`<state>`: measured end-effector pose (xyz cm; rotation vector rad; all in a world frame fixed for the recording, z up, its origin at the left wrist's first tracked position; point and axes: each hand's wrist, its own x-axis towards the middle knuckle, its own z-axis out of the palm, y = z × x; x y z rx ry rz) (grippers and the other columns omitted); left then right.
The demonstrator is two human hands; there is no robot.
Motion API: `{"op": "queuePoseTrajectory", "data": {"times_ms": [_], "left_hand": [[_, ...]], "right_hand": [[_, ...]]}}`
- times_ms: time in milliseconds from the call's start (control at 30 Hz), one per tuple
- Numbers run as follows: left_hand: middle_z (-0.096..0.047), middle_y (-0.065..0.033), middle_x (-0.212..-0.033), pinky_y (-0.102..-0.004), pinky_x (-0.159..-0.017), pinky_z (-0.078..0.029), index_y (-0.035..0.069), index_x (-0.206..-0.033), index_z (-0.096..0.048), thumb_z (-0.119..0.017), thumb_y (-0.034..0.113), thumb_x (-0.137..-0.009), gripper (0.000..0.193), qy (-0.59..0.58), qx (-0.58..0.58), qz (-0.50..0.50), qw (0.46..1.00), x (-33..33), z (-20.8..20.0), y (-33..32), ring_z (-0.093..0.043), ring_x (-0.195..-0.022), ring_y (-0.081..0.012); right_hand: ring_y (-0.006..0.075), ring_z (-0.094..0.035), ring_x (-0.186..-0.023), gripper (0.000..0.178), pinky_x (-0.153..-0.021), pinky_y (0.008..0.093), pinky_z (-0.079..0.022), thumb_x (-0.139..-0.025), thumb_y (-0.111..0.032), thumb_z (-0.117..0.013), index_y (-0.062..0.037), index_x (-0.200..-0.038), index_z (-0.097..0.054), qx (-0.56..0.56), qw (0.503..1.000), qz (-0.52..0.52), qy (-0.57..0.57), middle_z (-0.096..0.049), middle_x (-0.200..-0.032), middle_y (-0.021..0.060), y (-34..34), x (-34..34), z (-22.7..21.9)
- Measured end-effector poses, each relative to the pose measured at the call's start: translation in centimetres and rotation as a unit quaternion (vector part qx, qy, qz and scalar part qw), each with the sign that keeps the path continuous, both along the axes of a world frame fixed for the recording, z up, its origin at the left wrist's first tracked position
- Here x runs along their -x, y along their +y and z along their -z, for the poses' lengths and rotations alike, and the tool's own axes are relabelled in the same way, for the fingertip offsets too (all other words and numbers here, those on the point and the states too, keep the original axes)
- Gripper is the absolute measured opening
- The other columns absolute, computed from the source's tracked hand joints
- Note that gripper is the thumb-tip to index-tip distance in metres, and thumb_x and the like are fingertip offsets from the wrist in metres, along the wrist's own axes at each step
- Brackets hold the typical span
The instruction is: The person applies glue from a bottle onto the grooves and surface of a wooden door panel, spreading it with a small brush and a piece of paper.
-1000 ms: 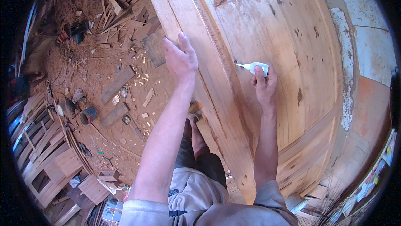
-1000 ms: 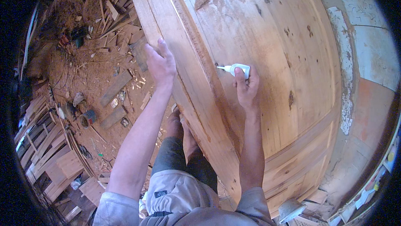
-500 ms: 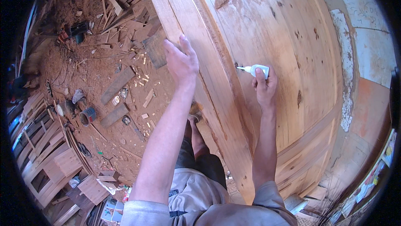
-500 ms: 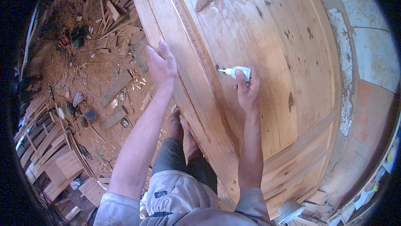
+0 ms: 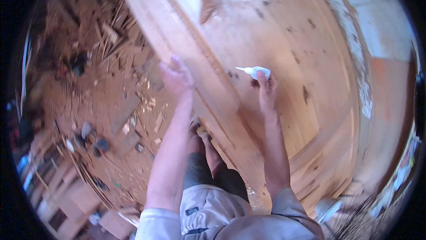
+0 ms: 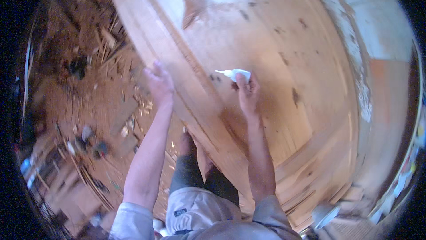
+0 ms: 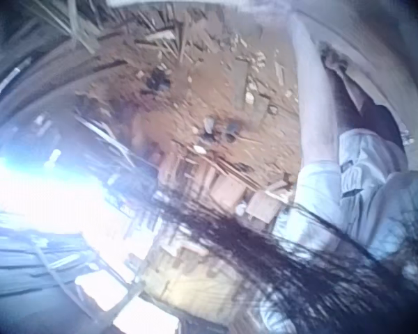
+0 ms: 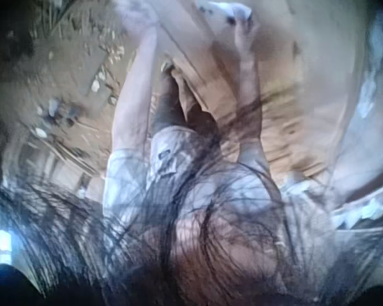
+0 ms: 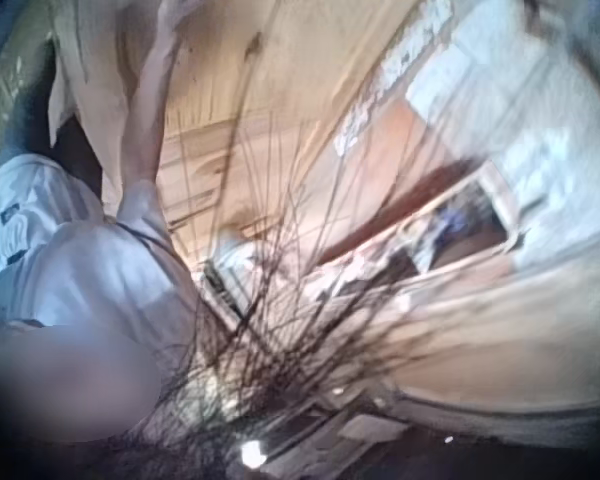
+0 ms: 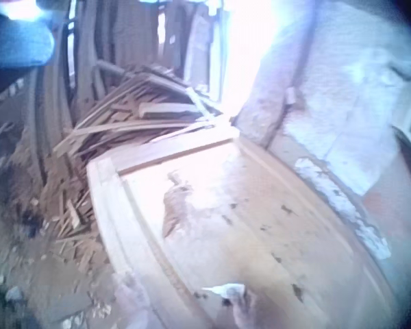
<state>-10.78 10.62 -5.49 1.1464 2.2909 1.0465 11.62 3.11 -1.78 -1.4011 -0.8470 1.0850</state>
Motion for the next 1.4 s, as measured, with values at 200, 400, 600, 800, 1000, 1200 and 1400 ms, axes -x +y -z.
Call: {"op": "queuePoseTrajectory", "data": {"times_ms": [200, 400, 600, 800, 1000, 1200, 1400], "left_hand": [[-0.057, -0.0185, -0.102, -0.0408, -0.088, -0.046, -0.005, -0.115, -0.049, -0.044, 0.035, -0.098, 0.044, -0.071, -0.082, 0.166, 0.98, 4.1, 4.2, -0.6, -0.057, -0.094, -0.0293], [-0.052, -0.0231, -0.119, -0.0411, -0.096, -0.044, -0.008, -0.123, -0.047, -0.038, 0.039, -0.101, 0.053, -0.084, -0.095, 0.261, 0.957, -1.5, -12.6, -13.3, -0.052, -0.108, -0.0329], [-0.052, -0.017, -0.127, -0.0365, -0.099, -0.04, -0.005, -0.133, -0.043, -0.046, 0.047, -0.097, 0.063, -0.351, 0.169, 0.536, 0.749, -9.6, -17.6, -30.2, -0.05, -0.116, -0.0252], [-0.059, -0.0042, -0.096, -0.0215, -0.059, -0.045, 0.0, -0.124, -0.052, -0.048, 0.034, -0.1, 0.042, -0.346, 0.213, 0.632, 0.66, -13.3, -19.2, -34.4, -0.053, -0.075, -0.0071], [-0.063, -0.0074, -0.098, -0.0272, -0.077, -0.048, -0.003, -0.117, -0.056, -0.048, 0.03, -0.1, 0.038, -0.335, 0.169, 0.666, 0.645, -13.7, -18.1, -37.0, -0.059, -0.083, -0.0149], [-0.065, -0.0146, -0.104, -0.0322, -0.081, -0.05, -0.002, -0.119, -0.052, -0.049, 0.023, -0.099, 0.033, -0.32, 0.138, 0.651, 0.675, -9.0, -17.2, -33.7, -0.065, -0.092, -0.0205], [-0.064, -0.0104, -0.089, -0.0309, -0.071, -0.05, 0.003, -0.113, -0.056, -0.053, 0.011, -0.095, 0.02, -0.25, 0.123, 0.537, 0.796, -0.8, -15.1, -31.0, -0.06, -0.077, -0.0163]], "right_hand": [[0.0097, -0.058, -0.079, 0.028, -0.064, 0.0247, -0.049, -0.092, -0.023, -0.059, -0.0061, -0.114, -0.057, 0.035, 0.906, 0.135, 0.399, -0.064, -0.098, 0.0025, -6.4, 1.7, -2.4], [0.0081, -0.05, -0.074, 0.042, -0.061, 0.0233, -0.043, -0.093, -0.04, -0.059, -0.0046, -0.115, -0.055, 0.036, 0.907, 0.128, 0.399, -0.053, -0.086, -0.0007, -20.1, 1.5, -9.3], [0.0068, -0.048, -0.084, 0.041, -0.069, 0.0236, -0.041, -0.096, -0.036, -0.056, -0.0049, -0.121, -0.053, 0.046, 0.923, 0.11, 0.365, -0.052, -0.093, -0.0006, -30.4, 1.9, -12.2], [0.0079, -0.049, -0.094, 0.04, -0.079, 0.0255, -0.042, -0.099, -0.03, -0.05, -0.0054, -0.131, -0.051, -0.003, 0.939, 0.14, 0.315, -0.056, -0.106, -0.0015, -36.3, 2.3, -12.3], [0.0145, -0.058, -0.09, 0.03, -0.08, 0.0283, -0.046, -0.094, -0.029, -0.059, -0.0032, -0.11, -0.062, 0.089, 0.978, 0.121, -0.148, -0.064, -0.098, 0.0057, -45.0, -2.2, -9.3], [0.0379, -0.063, -0.087, 0.046, -0.075, 0.0503, -0.05, -0.093, -0.039, -0.049, -0.0033, -0.122, -0.056, 0.643, 0.593, 0.39, -0.289, -0.067, -0.092, 0.02, -63.3, -12.5, -8.4], [0.0431, -0.06, -0.1, 0.041, -0.083, 0.053, -0.05, -0.091, -0.031, -0.052, 0.0023, -0.113, -0.044, 0.655, 0.536, 0.381, -0.372, -0.059, -0.112, 0.0254, -70.8, -12.1, -3.4]]}}
